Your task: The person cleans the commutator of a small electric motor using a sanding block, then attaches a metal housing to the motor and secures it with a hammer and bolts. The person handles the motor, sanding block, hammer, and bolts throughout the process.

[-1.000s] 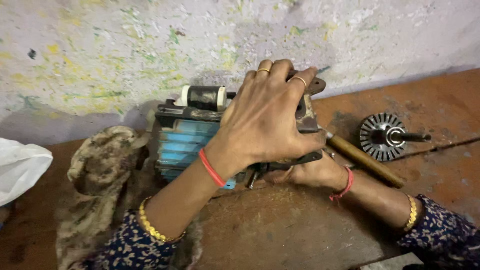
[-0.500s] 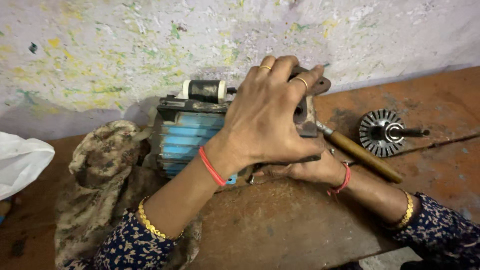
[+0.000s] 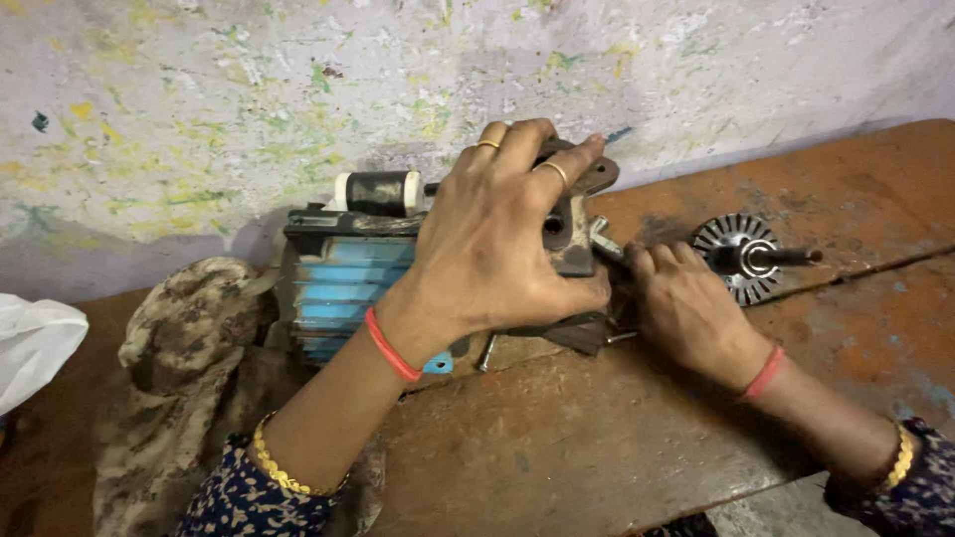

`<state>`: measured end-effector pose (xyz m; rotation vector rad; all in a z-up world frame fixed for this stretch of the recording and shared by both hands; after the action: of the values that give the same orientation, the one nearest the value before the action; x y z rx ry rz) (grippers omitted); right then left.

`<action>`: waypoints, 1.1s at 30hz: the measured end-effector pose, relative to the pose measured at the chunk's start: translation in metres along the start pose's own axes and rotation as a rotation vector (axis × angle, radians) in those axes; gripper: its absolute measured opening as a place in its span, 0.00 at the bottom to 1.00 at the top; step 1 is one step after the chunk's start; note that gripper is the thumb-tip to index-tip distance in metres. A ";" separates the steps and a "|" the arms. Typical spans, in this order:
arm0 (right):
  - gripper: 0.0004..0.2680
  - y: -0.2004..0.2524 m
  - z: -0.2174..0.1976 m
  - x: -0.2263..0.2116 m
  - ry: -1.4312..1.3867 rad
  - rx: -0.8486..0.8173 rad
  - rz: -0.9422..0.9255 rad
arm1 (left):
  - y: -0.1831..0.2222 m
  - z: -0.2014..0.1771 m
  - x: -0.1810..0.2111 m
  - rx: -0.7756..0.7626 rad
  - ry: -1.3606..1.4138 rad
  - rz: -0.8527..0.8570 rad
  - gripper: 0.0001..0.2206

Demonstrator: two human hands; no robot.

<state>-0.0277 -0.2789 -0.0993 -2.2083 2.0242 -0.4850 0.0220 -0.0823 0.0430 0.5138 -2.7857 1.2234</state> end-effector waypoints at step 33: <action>0.15 0.083 -0.009 -0.070 -2.335 0.091 0.900 | 0.002 -0.009 0.008 0.014 -0.010 0.047 0.44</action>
<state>-0.1140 -0.2177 -0.1264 -0.3132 0.9043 1.3190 0.0132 -0.0764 0.0492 0.4585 -2.8149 1.2541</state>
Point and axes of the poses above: each hand's wrist, its own y-axis away from the middle knuckle, its own z-axis out of the palm, x = y × z, the point moved 6 cm from there along -y, towards the middle knuckle, and after that the axes turned 3 degrees about x, right-handed, at the moved point
